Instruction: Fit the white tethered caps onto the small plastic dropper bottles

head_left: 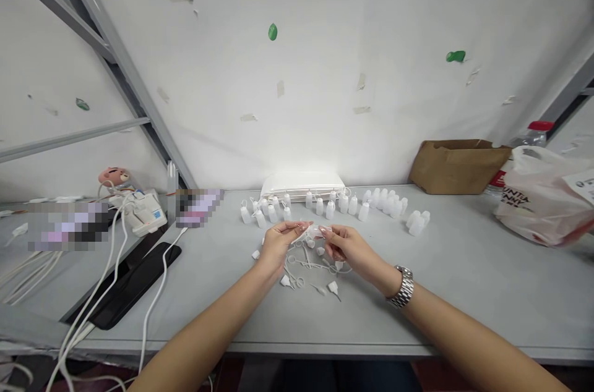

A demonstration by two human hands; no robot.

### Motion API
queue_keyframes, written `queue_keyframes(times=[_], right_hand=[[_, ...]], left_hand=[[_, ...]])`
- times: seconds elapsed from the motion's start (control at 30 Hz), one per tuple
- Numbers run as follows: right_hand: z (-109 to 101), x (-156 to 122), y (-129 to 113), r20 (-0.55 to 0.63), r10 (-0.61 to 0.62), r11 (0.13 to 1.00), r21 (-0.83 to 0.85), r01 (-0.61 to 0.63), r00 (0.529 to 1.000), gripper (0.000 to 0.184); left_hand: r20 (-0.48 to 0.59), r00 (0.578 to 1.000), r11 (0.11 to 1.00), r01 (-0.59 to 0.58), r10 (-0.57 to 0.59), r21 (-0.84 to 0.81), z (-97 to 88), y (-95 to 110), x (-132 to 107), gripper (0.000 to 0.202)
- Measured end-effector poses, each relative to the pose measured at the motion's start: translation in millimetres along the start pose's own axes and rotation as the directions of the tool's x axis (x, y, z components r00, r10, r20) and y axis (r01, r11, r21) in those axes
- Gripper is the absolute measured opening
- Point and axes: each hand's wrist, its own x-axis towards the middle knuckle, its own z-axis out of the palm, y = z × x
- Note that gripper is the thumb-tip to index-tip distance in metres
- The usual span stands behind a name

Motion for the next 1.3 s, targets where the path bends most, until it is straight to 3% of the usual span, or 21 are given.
queue_keyframes(times=[0.13, 0.23, 0.5, 0.8, 0.93, 1.0, 1.17, 1.3], right_hand=[[-0.8, -0.8, 1.3, 0.123, 0.030, 0.986, 0.158, -0.049, 0.992, 0.037], [-0.3, -0.7, 2.2, 0.130, 0.018, 0.975, 0.217, -0.046, 0.991, 0.038], [0.4, 0.4, 3.7, 0.081, 0.122, 0.990, 0.061, -0.127, 0.989, 0.058], [4.5, 0.5, 2.1, -0.054, -0.037, 0.998, -0.060, 0.034, 0.998, 0.039], [6.6, 0.6, 5.2, -0.108, -0.084, 0.991, -0.116, 0.071, 0.991, 0.040], [6.9, 0.9, 7.3, -0.092, -0.077, 0.993, -0.099, 0.067, 0.993, 0.037], [3.3, 1.4, 7.5, 0.063, 0.117, 0.987, 0.106, -0.123, 0.991, 0.050], [3.8, 0.5, 0.8, -0.014, 0.070, 0.997, 0.015, -0.069, 0.997, 0.049]], left_hand=[[-0.025, 0.998, 0.999, -0.053, 0.054, 0.011, 3.9, 4.1, -4.2, 0.021], [-0.032, 0.996, 0.997, -0.081, 0.081, 0.017, 5.4, 6.2, -5.6, 0.022], [0.018, 0.997, 0.997, -0.079, 0.078, 0.022, 7.2, 8.0, -7.6, 0.020], [-0.032, 0.998, 0.997, -0.042, 0.044, 0.070, 3.2, 4.6, -2.0, 0.021], [-0.031, 0.999, 0.998, -0.026, 0.028, 0.054, 1.5, 3.2, 0.6, 0.021], [-0.025, 0.999, 0.998, -0.041, 0.042, 0.055, 1.6, 3.0, 1.1, 0.021], [0.011, 0.999, 0.998, -0.047, 0.047, 0.030, 3.6, 2.0, 1.3, 0.022], [0.013, 0.999, 0.999, -0.052, 0.052, 0.009, 3.7, 0.8, 1.4, 0.021]])
